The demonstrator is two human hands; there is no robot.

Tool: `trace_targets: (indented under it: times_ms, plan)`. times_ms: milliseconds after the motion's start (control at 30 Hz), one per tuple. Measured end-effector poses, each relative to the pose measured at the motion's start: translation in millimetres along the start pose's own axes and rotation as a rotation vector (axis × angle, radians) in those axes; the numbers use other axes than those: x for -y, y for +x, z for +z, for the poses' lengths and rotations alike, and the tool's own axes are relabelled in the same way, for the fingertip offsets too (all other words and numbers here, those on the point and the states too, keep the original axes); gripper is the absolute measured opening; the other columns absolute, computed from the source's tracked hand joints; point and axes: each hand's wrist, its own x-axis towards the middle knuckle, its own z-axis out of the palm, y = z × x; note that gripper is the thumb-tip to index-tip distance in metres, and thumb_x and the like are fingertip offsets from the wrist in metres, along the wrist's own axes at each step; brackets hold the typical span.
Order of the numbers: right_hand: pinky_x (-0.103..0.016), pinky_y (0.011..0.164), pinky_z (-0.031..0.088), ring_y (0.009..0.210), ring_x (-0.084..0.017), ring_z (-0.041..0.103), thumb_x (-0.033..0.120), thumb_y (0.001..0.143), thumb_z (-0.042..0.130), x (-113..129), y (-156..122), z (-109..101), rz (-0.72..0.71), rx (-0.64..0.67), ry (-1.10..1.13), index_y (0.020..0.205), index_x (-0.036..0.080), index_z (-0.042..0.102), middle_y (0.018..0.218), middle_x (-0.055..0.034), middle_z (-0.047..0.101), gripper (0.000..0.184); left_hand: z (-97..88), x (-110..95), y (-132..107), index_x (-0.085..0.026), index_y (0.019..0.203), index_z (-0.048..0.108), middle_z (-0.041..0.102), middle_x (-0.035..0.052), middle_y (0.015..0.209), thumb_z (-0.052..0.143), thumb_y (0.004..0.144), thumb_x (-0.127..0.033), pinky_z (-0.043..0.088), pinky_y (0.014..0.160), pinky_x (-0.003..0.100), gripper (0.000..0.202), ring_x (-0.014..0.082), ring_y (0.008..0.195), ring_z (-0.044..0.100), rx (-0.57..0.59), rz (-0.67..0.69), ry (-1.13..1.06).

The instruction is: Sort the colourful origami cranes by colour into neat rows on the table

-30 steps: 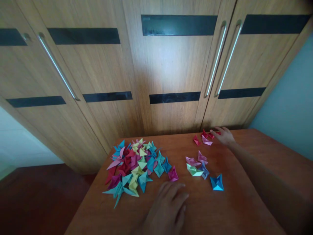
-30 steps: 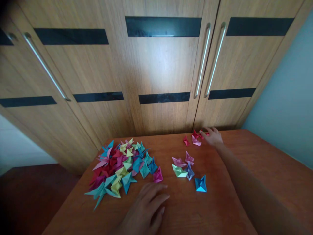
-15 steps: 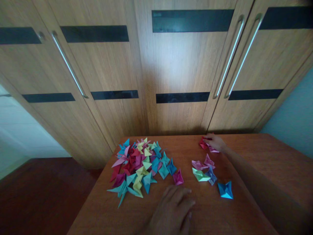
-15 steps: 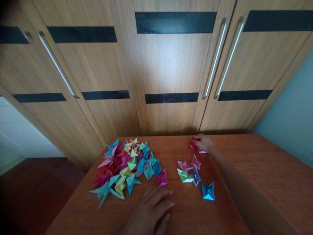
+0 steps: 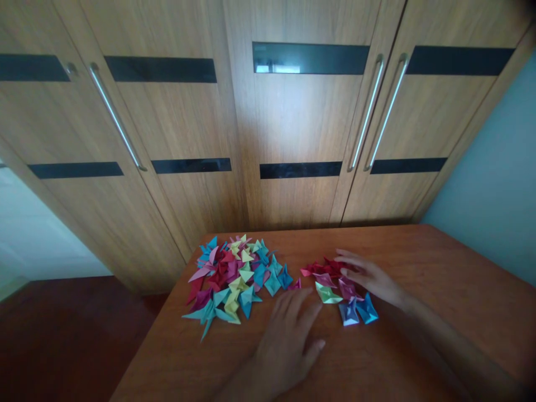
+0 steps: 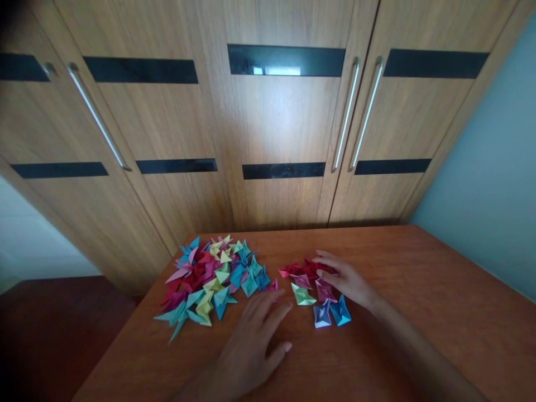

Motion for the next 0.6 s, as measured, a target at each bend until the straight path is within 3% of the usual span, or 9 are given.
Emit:
trace_targets:
  times_ms: [200, 333, 467, 600]
  plan:
    - [-0.046, 0.113, 0.023, 0.139, -0.027, 0.021, 0.052, 0.077, 0.062, -8.7, -57.1, -31.9, 0.093, 0.049, -0.042, 0.145, 0.030, 0.027, 0.153, -0.0038, 0.023, 0.079, -9.5, 10.0, 40.2, -0.027, 0.143, 0.025, 0.018, 0.0143, 0.152, 0.081, 0.054, -0.051, 0.020, 0.109, 0.060, 0.108, 0.0381, 0.138, 0.018, 0.064, -0.025, 0.048]
    - [-0.049, 0.114, 0.020, 0.139, -0.031, 0.018, 0.050, 0.068, 0.072, -20.4, -86.7, -32.2, 0.050, 0.120, -0.220, 0.148, 0.030, 0.019, 0.154, -0.0047, 0.018, 0.098, -0.8, 22.4, 85.7, -0.025, 0.146, 0.017, 0.012, 0.0182, 0.153, 0.074, 0.048, -0.070, 0.019, 0.107, 0.061, 0.122, 0.0426, 0.138, 0.013, 0.147, -0.002, -0.013]
    - [-0.052, 0.113, 0.018, 0.139, -0.035, 0.015, 0.053, 0.055, 0.078, -24.4, -80.2, -21.7, 0.012, 0.132, -0.396, 0.149, 0.025, 0.015, 0.154, -0.0093, 0.018, 0.116, 21.3, 29.6, 122.6, -0.026, 0.147, 0.010, 0.006, 0.0201, 0.154, 0.076, 0.041, -0.070, 0.022, 0.102, 0.065, 0.133, 0.0470, 0.137, 0.012, 0.307, 0.019, -0.042]
    - [-0.052, 0.112, 0.016, 0.139, -0.036, 0.013, 0.054, 0.050, 0.079, -19.5, -48.6, -12.3, -0.013, 0.171, -0.431, 0.149, 0.023, 0.012, 0.154, -0.0112, 0.016, 0.124, 35.4, 32.9, 135.6, -0.026, 0.147, 0.012, 0.009, 0.0197, 0.153, 0.078, 0.039, -0.067, 0.025, 0.104, 0.060, 0.133, 0.0443, 0.137, 0.014, 0.381, 0.050, -0.071]
